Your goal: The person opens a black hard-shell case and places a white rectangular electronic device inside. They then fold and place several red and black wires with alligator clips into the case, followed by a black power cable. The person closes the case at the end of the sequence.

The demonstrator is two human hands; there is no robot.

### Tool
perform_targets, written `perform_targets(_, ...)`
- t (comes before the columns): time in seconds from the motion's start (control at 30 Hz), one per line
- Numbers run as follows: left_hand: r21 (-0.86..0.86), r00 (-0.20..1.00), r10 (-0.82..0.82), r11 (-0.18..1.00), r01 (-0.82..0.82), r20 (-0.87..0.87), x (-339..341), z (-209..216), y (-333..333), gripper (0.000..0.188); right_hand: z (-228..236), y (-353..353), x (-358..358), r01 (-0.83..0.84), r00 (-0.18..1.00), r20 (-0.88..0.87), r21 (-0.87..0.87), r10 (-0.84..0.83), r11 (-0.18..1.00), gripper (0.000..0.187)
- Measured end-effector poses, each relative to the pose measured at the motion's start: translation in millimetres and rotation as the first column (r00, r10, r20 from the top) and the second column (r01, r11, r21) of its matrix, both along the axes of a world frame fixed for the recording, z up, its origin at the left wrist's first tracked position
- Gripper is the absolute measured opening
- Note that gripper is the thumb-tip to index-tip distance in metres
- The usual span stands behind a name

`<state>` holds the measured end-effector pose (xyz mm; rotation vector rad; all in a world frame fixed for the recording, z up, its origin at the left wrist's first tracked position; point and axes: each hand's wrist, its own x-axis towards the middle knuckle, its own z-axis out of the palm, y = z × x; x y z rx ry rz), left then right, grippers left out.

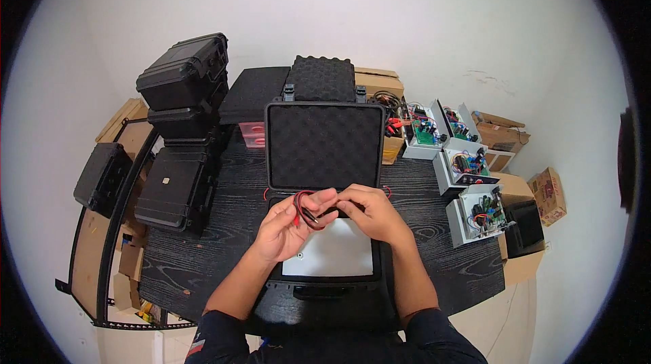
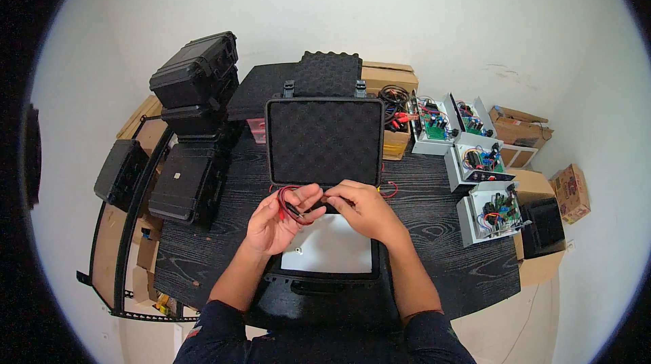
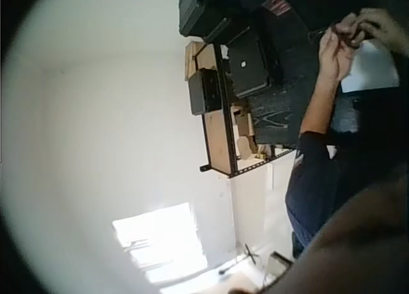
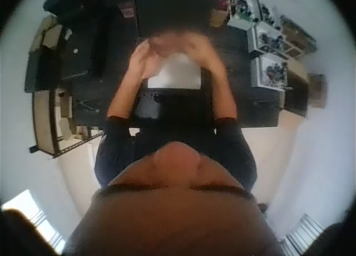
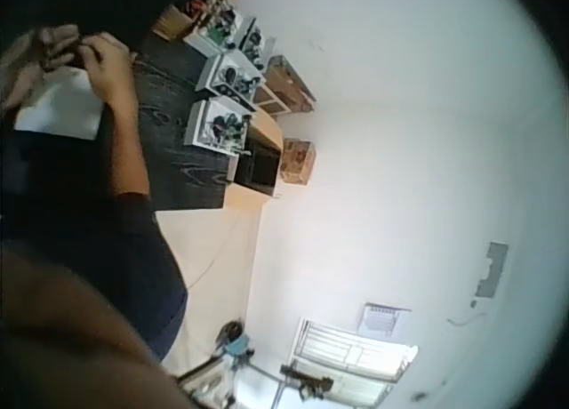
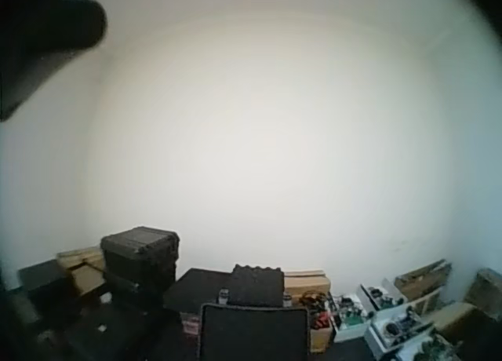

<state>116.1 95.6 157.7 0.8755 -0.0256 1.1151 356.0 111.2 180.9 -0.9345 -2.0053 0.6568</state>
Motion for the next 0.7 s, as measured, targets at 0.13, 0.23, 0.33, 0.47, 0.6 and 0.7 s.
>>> perform_targets(0.13, 0.034, 0.993, -0.099, 0.995, 0.097, 0.057, -4.7, -3.3, 5.1, 0.045, 6.3, -5.0, -1.0, 0.031, 1.0, -0.001, -0.091, -0.031, 0.995, 0.017)
perform_targets(0.23, 0.054, 0.993, -0.009, 0.999, 0.002, 0.115, -0.8, -3.1, 4.6, 0.044, -0.7, -2.2, 2.8, -0.023, 0.996, 0.079, -0.106, 0.031, 0.994, 0.019)
perform_targets(0.33, 0.076, 0.967, 0.192, 0.975, -0.207, 0.17, 0.3, 1.3, 8.9, 0.045, -7.2, -0.3, 9.7, -0.093, 0.972, 0.199, -0.158, 0.124, 0.983, 0.02)
perform_targets(0.47, 0.005, 0.917, 0.377, 0.925, -0.381, 0.134, -3.7, 1.2, 12.4, 0.047, -1.1, -3.9, 15.6, -0.126, 0.932, 0.296, -0.274, 0.208, 0.953, 0.021)
perform_targets(0.6, 0.134, 0.796, 0.591, 0.806, -0.576, -0.129, 3.8, -1.9, 10.5, 0.044, -1.2, -6.3, 14.1, -0.382, 0.905, 0.02, -0.406, 0.425, 0.83, 0.027)
perform_targets(0.7, 0.531, 0.536, 0.731, 0.679, -0.508, -0.422, 5.7, 6.5, 3.4, 0.037, 12.6, -19.6, 7.9, -0.465, 0.882, -0.217, -0.554, 0.419, 0.691, 0.029)
